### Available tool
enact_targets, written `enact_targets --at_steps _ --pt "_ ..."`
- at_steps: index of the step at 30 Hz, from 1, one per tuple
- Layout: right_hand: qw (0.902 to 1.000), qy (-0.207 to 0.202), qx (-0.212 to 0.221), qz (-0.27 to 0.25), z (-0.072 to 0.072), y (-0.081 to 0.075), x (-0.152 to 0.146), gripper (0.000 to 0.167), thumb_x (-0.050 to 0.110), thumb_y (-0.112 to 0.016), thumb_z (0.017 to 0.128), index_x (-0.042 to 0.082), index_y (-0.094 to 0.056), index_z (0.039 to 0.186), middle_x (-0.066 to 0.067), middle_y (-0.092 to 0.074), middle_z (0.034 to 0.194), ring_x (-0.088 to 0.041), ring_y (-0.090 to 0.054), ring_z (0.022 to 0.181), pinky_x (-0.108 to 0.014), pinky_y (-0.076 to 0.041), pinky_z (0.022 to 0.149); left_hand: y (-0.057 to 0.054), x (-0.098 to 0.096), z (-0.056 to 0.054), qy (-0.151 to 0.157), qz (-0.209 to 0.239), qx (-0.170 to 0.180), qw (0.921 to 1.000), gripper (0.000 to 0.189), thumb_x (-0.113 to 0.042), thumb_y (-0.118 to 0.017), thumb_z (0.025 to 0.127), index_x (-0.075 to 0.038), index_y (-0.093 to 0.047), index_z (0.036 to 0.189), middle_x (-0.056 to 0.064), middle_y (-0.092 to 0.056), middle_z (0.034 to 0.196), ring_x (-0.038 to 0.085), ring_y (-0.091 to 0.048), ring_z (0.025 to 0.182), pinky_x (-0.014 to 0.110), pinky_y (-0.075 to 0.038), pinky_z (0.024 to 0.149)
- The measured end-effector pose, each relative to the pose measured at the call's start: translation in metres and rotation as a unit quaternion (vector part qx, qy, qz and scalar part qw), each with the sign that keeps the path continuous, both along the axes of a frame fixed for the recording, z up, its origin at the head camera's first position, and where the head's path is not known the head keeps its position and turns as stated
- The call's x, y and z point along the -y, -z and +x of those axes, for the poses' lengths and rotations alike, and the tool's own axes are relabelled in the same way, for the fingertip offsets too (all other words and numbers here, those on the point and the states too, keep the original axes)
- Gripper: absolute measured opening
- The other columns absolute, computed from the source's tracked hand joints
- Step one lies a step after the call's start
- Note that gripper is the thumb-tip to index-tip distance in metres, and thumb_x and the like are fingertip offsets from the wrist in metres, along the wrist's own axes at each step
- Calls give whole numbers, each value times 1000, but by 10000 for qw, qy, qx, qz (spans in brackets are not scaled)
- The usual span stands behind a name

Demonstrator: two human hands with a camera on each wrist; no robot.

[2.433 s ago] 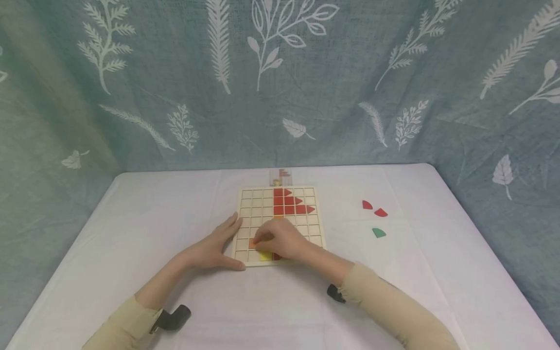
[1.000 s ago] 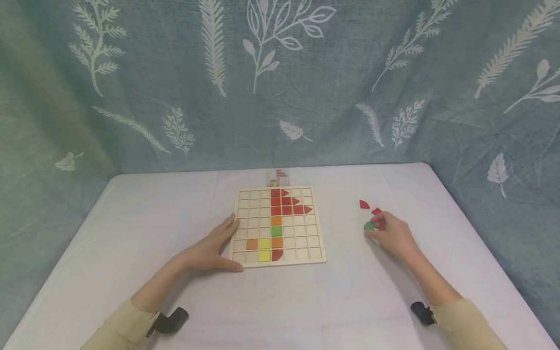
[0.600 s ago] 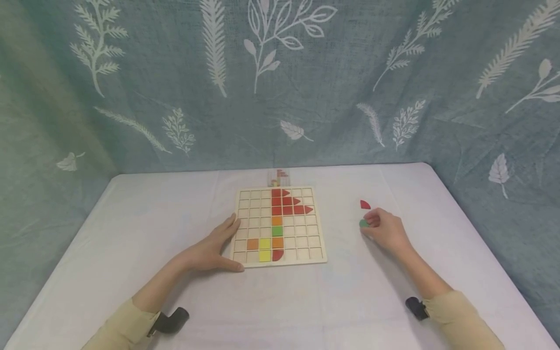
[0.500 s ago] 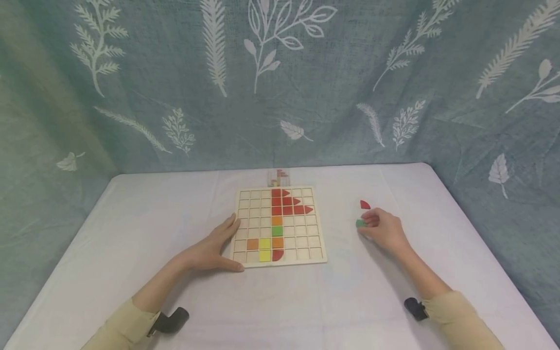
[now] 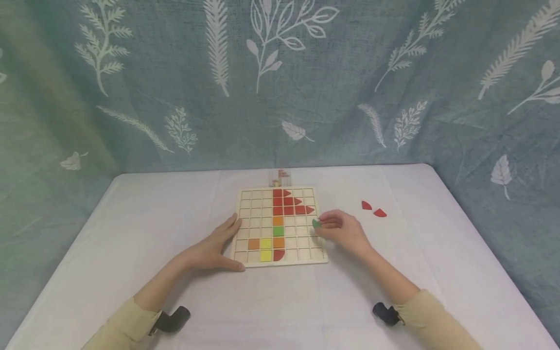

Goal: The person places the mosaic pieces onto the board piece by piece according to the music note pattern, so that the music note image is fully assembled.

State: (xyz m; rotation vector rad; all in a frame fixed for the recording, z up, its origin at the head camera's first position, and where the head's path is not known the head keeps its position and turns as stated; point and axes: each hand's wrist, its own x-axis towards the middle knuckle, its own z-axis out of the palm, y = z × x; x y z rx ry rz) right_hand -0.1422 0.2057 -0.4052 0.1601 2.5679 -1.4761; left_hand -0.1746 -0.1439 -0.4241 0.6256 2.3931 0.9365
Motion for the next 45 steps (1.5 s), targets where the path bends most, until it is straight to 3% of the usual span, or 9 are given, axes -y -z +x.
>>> enact_targets --at_steps 8,14,23,27,31,35,38,42,45 --pt "9964 -652 -95 -533 1 3 49 32 22 -77 83 8 -67 111 -3 -69 108 -19 -64 100 -36 -52 90 0 -1 0 37 52 41 10000 120 -43 -86 70 -4 -12 156 15 3 163 33 3 148 54 -10 117" --pt "9885 -1488 -194 -199 0 6 84 24 18 -79 81 15 -69 102 5 -69 95 -12 -66 89 -33 -54 80 -1 -1 0 55 17 13 10000 119 -42 -86 70 -4 -13 156 15 3 163 33 3 148 54 -11 117" --pt "9429 -2940 -1314 846 -1 8 119 15 14 -77 83 17 -70 96 11 -68 90 -6 -58 81 -23 -51 75 -1 0 -1 144 142 32 9998 118 -40 -86 71 -3 -12 156 17 3 162 35 3 148 57 -12 116" --pt "9281 -3109 -1716 1122 -2 8 124 10 12 -77 83 14 -74 91 9 -68 85 -6 -54 76 -23 -48 71 -1 0 -2 132 135 48 9998 119 -41 -87 71 -4 -12 156 15 4 163 34 3 148 55 -12 117" --pt "9250 -3026 -1876 1328 -2 8 125 5 15 -78 82 14 -76 86 11 -67 82 -6 -53 75 -22 -47 70 -2 0 -2 101 136 72 9998 119 -42 -87 71 -4 -13 156 15 4 163 34 3 148 56 -12 116" --pt "9309 -2931 -1701 1362 -4 6 122 4 20 -78 83 17 -77 85 15 -66 80 -5 -54 77 -23 -47 72 -1 0 -3 85 123 96 9998 119 -43 -86 71 -4 -13 156 14 4 163 34 3 148 56 -12 116" --pt "9499 -2647 -1269 1072 -5 3 114 4 24 -77 85 21 -77 87 18 -66 82 -4 -58 80 -25 -50 72 -1 -1 -3 80 80 97 9999 119 -43 -86 71 -5 -13 156 14 4 163 33 4 148 56 -11 116" --pt "9823 -1730 -630 354 -7 1 92 10 30 -77 85 23 -76 92 14 -69 91 -8 -64 87 -30 -55 79 -1 0 -2 74 39 82 9999 120 -43 -86 70 -5 -13 156 15 3 163 33 3 148 55 -10 117" --pt "9940 -1023 -392 20 -7 0 68 19 33 -77 85 21 -75 100 8 -69 99 -13 -63 95 -34 -52 87 -1 0 -2 54 52 80 9999 120 -42 -87 70 -4 -12 156 15 3 163 34 3 148 55 -10 117"
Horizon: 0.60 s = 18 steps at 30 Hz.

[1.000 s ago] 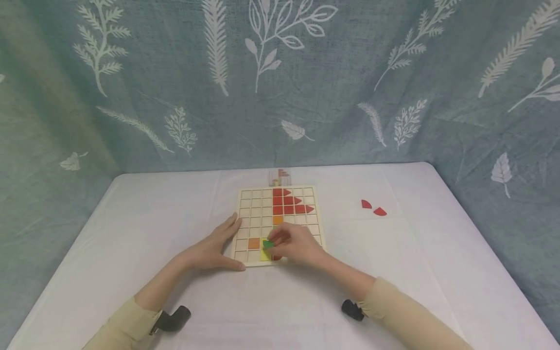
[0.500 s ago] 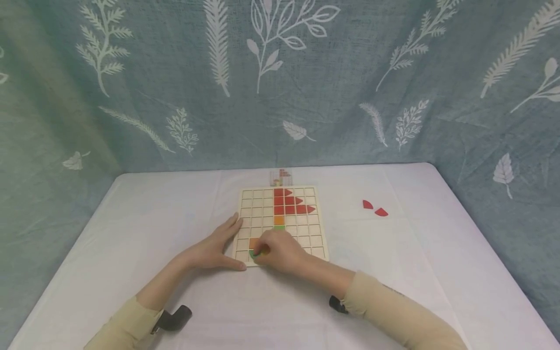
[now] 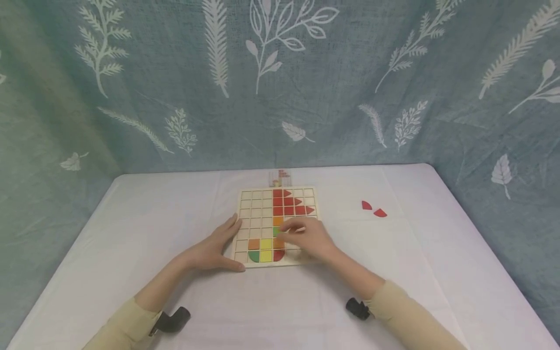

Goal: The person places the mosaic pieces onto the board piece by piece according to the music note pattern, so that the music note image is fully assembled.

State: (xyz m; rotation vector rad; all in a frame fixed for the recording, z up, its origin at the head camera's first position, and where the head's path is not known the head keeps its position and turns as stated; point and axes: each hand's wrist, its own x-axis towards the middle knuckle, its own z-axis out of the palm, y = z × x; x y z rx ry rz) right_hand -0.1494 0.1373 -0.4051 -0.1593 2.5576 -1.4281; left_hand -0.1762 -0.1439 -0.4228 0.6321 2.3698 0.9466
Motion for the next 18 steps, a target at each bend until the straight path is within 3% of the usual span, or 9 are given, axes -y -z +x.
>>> enact_targets --at_steps 7,14,18 --pt "9943 1036 165 -172 0 -3 -67 35 29 -73 89 9 -69 117 -6 -68 112 -23 -59 106 -37 -46 90 3 0 -1 -6 39 -57 10000 121 -43 -87 69 -4 -13 156 15 2 163 34 2 148 55 -11 117" --pt "9815 1694 -8 889 -1 -4 -139 47 33 -67 93 0 -60 126 -21 -62 124 -31 -62 104 -25 -50 74 4 -2 0 -57 18 -67 10000 121 -43 -87 68 -5 -13 156 14 2 163 33 2 149 54 -12 117" --pt "9683 2008 39 1485 -2 -4 -166 51 32 -65 94 -4 -56 128 -26 -61 120 -37 -59 105 -35 -53 77 5 -2 -1 -76 2 -97 9999 121 -44 -87 68 -5 -14 156 14 2 163 33 2 149 54 -13 117"
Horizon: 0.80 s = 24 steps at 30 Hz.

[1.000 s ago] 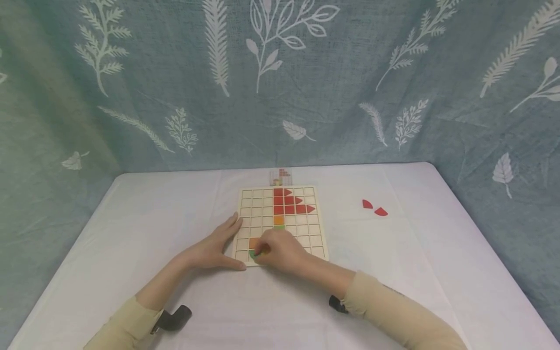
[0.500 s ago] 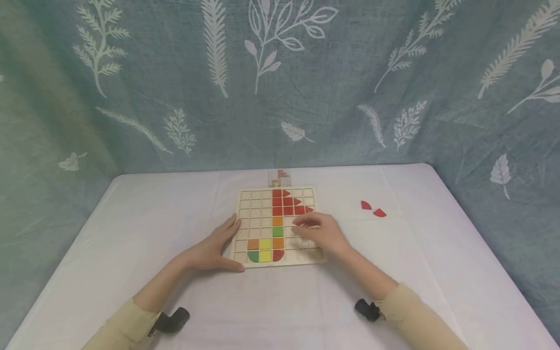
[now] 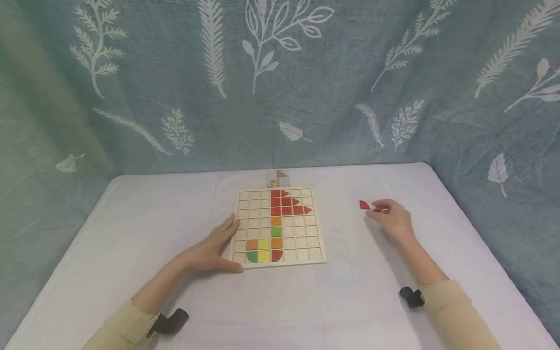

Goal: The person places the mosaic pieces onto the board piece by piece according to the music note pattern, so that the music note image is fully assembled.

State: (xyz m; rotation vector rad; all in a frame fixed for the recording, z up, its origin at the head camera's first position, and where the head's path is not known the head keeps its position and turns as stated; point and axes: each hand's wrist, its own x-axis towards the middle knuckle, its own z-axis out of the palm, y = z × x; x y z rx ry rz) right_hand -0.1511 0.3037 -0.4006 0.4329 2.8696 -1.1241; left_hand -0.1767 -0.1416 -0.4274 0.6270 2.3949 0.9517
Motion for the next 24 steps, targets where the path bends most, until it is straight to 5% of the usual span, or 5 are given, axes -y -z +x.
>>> enact_targets --at_steps 4,9,19,24 --pt "9996 110 160 210 -3 2 -12 52 29 -65 92 -9 -54 126 -32 -58 121 -43 -56 109 -48 -51 86 0 0 0 4 12 17 10000 121 -43 -87 68 -5 -13 156 15 2 163 33 2 149 55 -12 117" --pt "9988 165 226 393 -6 7 -15 49 28 -66 91 -10 -57 120 -31 -59 114 -43 -56 104 -50 -50 86 0 0 0 0 24 20 10000 121 -43 -87 68 -5 -14 156 14 2 163 33 2 149 55 -12 117" --pt "9971 101 -104 748 -11 10 -15 36 24 -70 89 -8 -67 105 -26 -67 101 -36 -61 90 -28 -47 63 0 0 0 -47 -7 -6 10000 121 -45 -87 67 -6 -14 156 13 1 163 31 2 149 54 -13 117" --pt "9997 70 -59 234 -7 5 -8 43 32 -70 90 -5 -66 113 -25 -68 105 -29 -64 87 -24 -48 62 0 0 1 -16 -11 11 10000 122 -44 -87 68 -5 -14 156 13 2 163 32 2 149 54 -12 117"
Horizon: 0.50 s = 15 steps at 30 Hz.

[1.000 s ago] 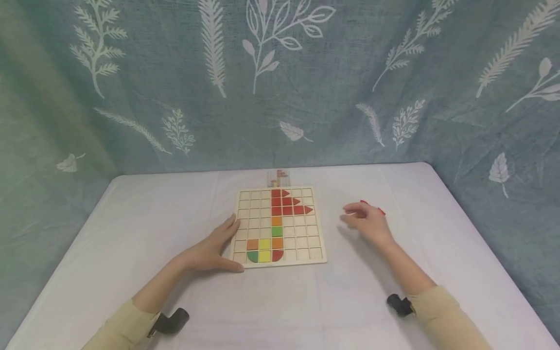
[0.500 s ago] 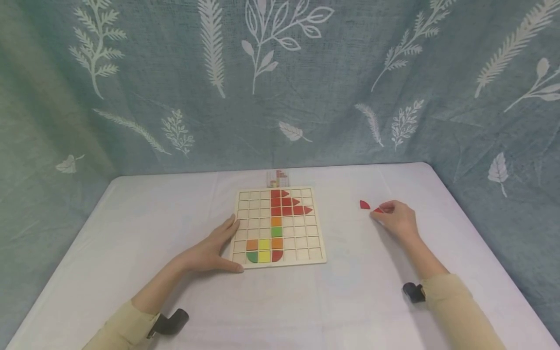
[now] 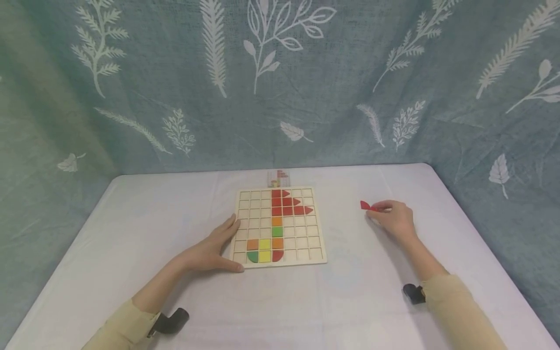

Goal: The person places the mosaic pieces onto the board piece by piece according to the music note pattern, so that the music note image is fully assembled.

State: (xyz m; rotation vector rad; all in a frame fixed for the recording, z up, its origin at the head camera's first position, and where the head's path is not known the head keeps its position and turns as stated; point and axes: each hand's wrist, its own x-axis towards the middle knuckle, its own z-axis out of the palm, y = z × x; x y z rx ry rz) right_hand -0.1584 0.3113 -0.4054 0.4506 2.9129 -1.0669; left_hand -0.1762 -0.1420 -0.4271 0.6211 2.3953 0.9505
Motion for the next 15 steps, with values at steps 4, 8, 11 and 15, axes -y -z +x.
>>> enact_targets --at_steps 4,8,11,15 --pt "9975 -148 -22 -697 2 -3 14 54 41 -69 90 -2 -63 123 -22 -67 114 -21 -69 88 -22 -52 67 0 1 0 7 -3 -10 10000 121 -44 -87 68 -5 -14 156 14 1 163 32 2 149 54 -13 117" --pt "9914 -318 -125 -1260 1 -2 33 56 43 -69 90 1 -62 125 -17 -66 119 -12 -67 92 -21 -53 76 -1 1 0 -23 -6 20 10000 122 -44 -87 68 -6 -14 156 13 2 163 31 2 149 53 -13 117" --pt "9854 -418 -122 -1648 -1 -1 49 53 40 -71 89 2 -62 125 -15 -66 121 -10 -67 94 -24 -54 80 -2 1 0 -6 21 18 10000 121 -44 -87 68 -5 -14 156 14 2 163 32 2 149 54 -12 117" --pt "9792 -664 -39 -1917 -3 1 72 48 35 -74 87 4 -64 123 -12 -66 119 -15 -66 97 -29 -54 82 -2 1 0 49 26 10 10000 121 -43 -87 69 -4 -13 156 15 2 163 33 2 149 55 -11 117"
